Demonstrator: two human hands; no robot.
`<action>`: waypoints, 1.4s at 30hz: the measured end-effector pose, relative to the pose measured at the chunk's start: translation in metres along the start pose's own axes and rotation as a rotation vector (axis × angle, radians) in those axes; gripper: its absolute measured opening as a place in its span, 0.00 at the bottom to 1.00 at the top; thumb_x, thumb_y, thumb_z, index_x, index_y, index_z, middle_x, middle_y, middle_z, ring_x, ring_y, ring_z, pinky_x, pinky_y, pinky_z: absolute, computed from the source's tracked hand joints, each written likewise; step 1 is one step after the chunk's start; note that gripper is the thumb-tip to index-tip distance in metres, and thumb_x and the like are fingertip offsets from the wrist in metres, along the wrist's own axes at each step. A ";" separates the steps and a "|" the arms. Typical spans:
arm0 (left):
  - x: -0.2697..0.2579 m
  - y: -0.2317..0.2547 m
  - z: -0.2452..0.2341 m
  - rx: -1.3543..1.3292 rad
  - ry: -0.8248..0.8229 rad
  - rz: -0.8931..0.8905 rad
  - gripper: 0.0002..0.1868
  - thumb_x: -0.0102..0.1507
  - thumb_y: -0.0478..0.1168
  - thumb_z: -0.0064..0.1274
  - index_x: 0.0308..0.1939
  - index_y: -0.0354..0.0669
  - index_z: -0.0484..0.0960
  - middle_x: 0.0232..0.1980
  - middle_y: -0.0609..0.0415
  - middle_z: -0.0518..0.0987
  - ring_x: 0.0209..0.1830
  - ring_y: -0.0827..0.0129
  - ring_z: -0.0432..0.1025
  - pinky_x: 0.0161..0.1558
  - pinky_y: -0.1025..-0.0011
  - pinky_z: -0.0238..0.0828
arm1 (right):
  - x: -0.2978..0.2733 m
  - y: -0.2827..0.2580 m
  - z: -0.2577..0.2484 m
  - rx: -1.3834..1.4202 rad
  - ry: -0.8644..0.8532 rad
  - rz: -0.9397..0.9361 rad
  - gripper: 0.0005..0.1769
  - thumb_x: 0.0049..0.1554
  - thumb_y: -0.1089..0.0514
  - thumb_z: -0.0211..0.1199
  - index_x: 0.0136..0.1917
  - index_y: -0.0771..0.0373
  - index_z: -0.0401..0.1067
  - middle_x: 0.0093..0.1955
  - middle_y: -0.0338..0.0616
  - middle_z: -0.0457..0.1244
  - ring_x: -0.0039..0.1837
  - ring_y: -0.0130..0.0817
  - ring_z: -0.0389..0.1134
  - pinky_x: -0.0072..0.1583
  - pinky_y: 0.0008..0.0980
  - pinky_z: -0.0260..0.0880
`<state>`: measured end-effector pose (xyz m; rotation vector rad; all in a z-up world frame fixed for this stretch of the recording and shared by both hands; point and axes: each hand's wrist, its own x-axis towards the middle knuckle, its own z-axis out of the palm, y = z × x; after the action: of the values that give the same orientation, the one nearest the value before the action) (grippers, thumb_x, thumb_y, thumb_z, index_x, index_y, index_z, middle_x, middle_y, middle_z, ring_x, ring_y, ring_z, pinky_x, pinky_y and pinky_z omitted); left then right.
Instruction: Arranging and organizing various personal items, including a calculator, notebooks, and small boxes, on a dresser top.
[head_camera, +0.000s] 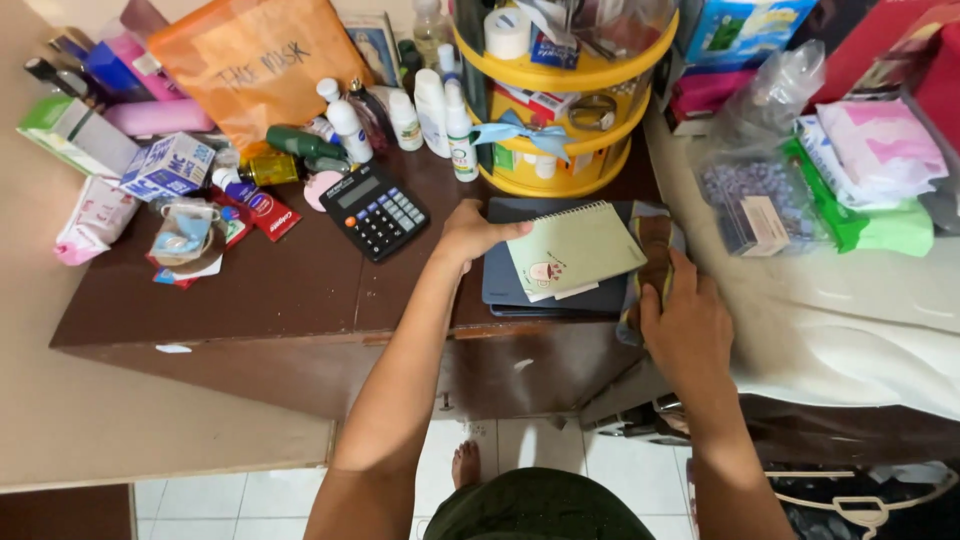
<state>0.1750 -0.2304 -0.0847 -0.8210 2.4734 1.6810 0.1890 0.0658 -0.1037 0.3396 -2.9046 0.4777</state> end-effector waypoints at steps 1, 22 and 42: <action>0.001 -0.003 0.002 0.000 0.001 -0.006 0.61 0.43 0.57 0.75 0.70 0.30 0.59 0.68 0.30 0.65 0.69 0.43 0.60 0.62 0.51 0.64 | 0.002 0.001 0.000 0.001 -0.005 -0.002 0.32 0.62 0.46 0.53 0.76 0.58 0.56 0.54 0.60 0.63 0.51 0.56 0.71 0.48 0.46 0.73; -0.106 -0.017 -0.130 -0.610 0.466 0.433 0.38 0.47 0.33 0.69 0.59 0.35 0.67 0.45 0.42 0.75 0.46 0.58 0.72 0.42 0.60 0.76 | 0.038 -0.066 0.068 -0.116 0.098 -0.180 0.28 0.62 0.46 0.51 0.71 0.60 0.67 0.75 0.53 0.54 0.75 0.51 0.52 0.59 0.61 0.62; -0.116 -0.075 -0.262 -1.174 0.815 0.301 0.36 0.48 0.32 0.69 0.58 0.32 0.68 0.44 0.40 0.74 0.41 0.56 0.77 0.39 0.59 0.78 | 0.018 -0.348 0.080 0.218 -0.014 -0.453 0.42 0.50 0.39 0.69 0.69 0.66 0.61 0.62 0.60 0.57 0.68 0.55 0.53 0.65 0.61 0.44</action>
<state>0.3746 -0.4339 -0.0036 -1.4495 1.6762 3.5496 0.2481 -0.2852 -0.0722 1.0044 -2.6656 0.7082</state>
